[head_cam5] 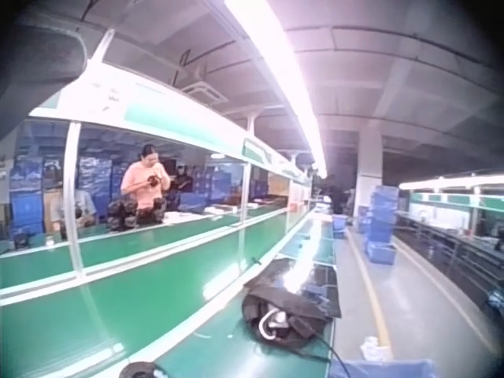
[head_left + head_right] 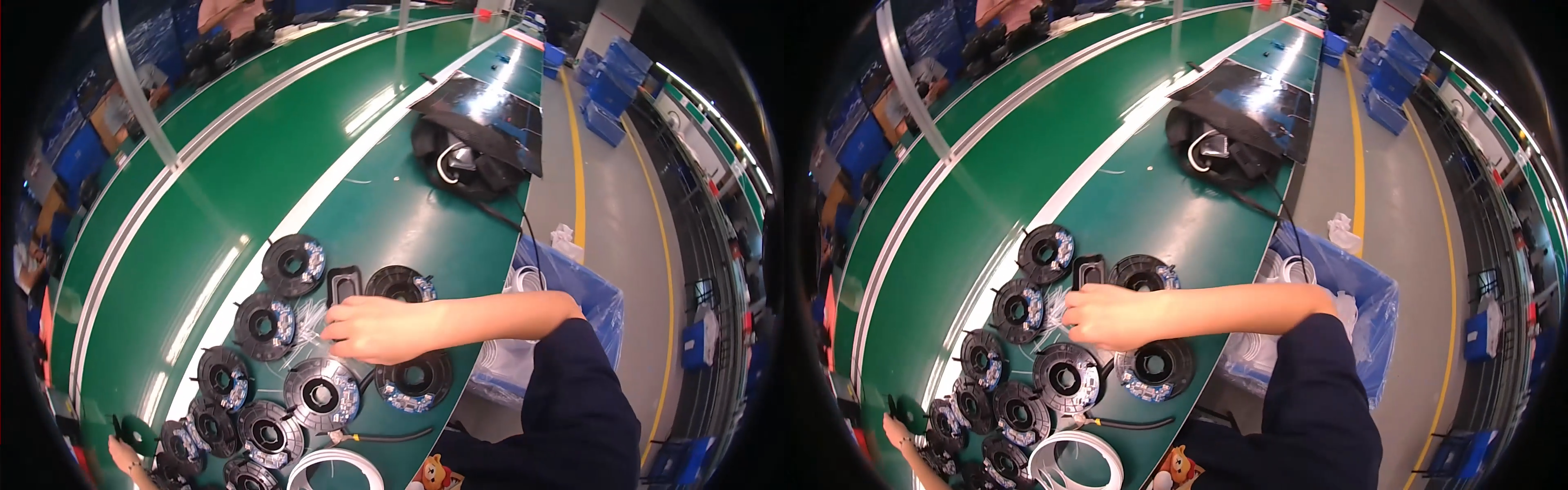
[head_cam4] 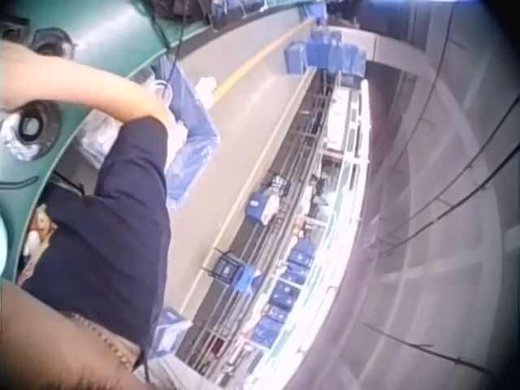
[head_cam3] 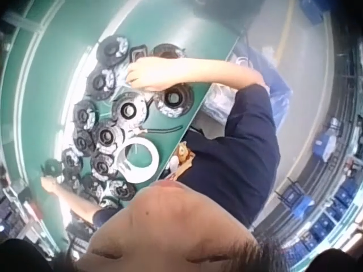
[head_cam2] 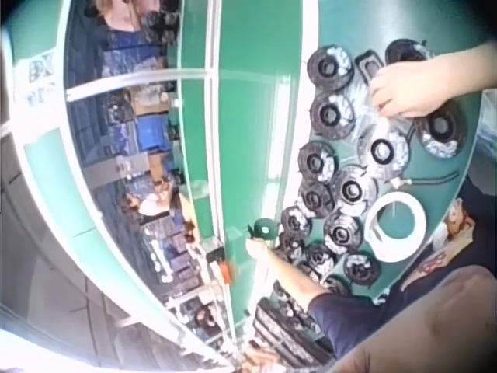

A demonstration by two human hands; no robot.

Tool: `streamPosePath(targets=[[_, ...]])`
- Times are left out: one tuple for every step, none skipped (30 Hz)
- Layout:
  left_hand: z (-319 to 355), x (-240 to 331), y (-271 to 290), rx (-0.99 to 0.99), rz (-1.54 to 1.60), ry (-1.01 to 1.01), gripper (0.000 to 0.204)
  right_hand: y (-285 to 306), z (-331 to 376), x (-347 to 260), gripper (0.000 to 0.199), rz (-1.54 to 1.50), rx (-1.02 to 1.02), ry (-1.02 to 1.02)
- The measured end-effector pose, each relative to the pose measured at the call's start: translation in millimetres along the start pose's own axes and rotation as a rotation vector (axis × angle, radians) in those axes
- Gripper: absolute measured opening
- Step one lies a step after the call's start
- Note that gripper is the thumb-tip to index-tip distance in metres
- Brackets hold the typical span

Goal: Assembling circular electronic modules into white plastic housings and organizing them into a storage bin on a factory assembly line.

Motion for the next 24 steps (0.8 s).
streamPosePath(targets=[[-0.4, 3.5, 10.5, 0.049, -0.017, -0.013, 0.029, -14.4, -5.5, 4.3, 0.02, 0.066, -0.117, -0.043], [1.6, 5.6, 26.9, 0.108, -0.012, -0.032, 0.027, -28.7, -11.4, 8.3, 0.017, 0.129, -0.234, -0.078], [0.6, 10.6, 41.6, 0.121, 0.015, -0.097, 0.026, -37.7, -15.0, 10.7, 0.012, 0.149, -0.231, -0.046], [4.4, 14.5, 60.4, 0.13, 0.036, -0.156, 0.025, -44.5, -18.8, 15.8, 0.012, 0.149, -0.227, -0.044], [4.9, 13.7, 74.4, 0.235, 0.058, -0.214, 0.025, -48.9, -21.0, 18.7, 0.012, 0.142, -0.2, -0.017], [16.8, 3.8, 95.4, 0.249, 0.069, -0.196, 0.025, -40.4, -27.8, 7.2, 0.011, 0.158, -0.176, 0.02], [26.1, 23.9, 120.0, 0.235, 0.123, -0.231, 0.026, -40.3, -28.0, 9.1, 0.011, 0.158, -0.177, 0.017], [33.6, 42.3, 137.3, 0.221, 0.179, -0.268, 0.027, -37.5, -26.8, 10.0, 0.011, 0.121, -0.157, 0.029], [42.4, 46.6, 151.2, 0.228, 0.172, -0.263, 0.027, -33.4, -27.0, 8.3, 0.011, 0.086, -0.129, 0.052], [53.3, 54.1, 165.2, 0.286, 0.197, -0.326, 0.027, -32.5, -27.2, 7.4, 0.011, 0.087, -0.123, 0.057], [61.5, 58.5, 176.6, 0.345, 0.224, -0.391, 0.027, -31.1, -26.9, 8.1, 0.012, 0.075, -0.131, 0.04], [58.8, 47.6, 176.4, 0.352, 0.222, -0.389, 0.027, -28.3, -26.1, 8.4, 0.012, 0.064, -0.139, 0.022], [59.1, 45.4, 175.7, 0.13, 0.891, -0.656, 0.027, -22.9, -22.9, 5.2, 0.012, 0.068, -0.135, 0.025], [62.7, 49.0, 176.8, -0.134, 1.558, -0.895, 0.027, -7.5, -16.4, -0.1, 0.011, 0.009, -0.06, 0.053], [72.3, 47.6, 174.7, -0.127, 1.557, -0.899, 0.027, 7.3, -9.3, -3.7, 0.011, -0.048, 0.014, 0.081], [109.6, 97.2, 201.4, 0.121, 0.982, -0.751, 0.028, 11.8, 1.6, -0.7, 0.011, -0.038, 0.007, 0.054], [149.0, 130.6, 232.5, 0.346, 0.391, -0.549, 0.028, 22.5, 7.5, -2.1, 0.012, -0.054, 0.083, 0.081], [172.3, 148.2, 252.6, 0.355, 0.394, -0.545, 0.028, 35.4, 12.9, -5.6, 0.013, -0.069, 0.16, 0.114], [192.8, 163.4, 270.3, 0.372, 0.422, -0.559, 0.025, 45.6, 16.3, -6.7, 0.012, -0.012, 0.172, 0.087], [211.1, 176.4, 286.9, 0.387, 0.448, -0.568, 0.023, 53.2, 19.8, -4.8, 0.01, 0.073, 0.207, 0.097], [227.4, 189.5, 302.9, 0.401, 0.475, -0.577, 0.02, 61.6, 23.2, -2.2, 0.009, 0.158, 0.24, 0.107], [241.1, 204.5, 318.4, 0.437, 0.472, -0.574, 0.018, 70.7, 24.5, 0.5, 0.008, 0.312, 0.225, 0.08], [250.8, 214.4, 326.3, 0.456, 0.475, -0.638, 0.018, 76.2, 25.8, 12.0, 0.019, 0.369, 0.194, 0.042], [259.5, 221.0, 332.2, 0.475, 0.475, -0.699, 0.018, 84.4, 25.8, 24.5, 0.017, 0.442, 0.177, -0.025]])
Point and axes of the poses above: each hand's wrist, its own z-axis away from the middle knuckle, its own y-axis out of the back of the hand, x = y × z, the point moved 9 cm from there along -z, towards the middle knuckle, and after that the axes turned 12 degrees about -x, right-handed, at the moved point
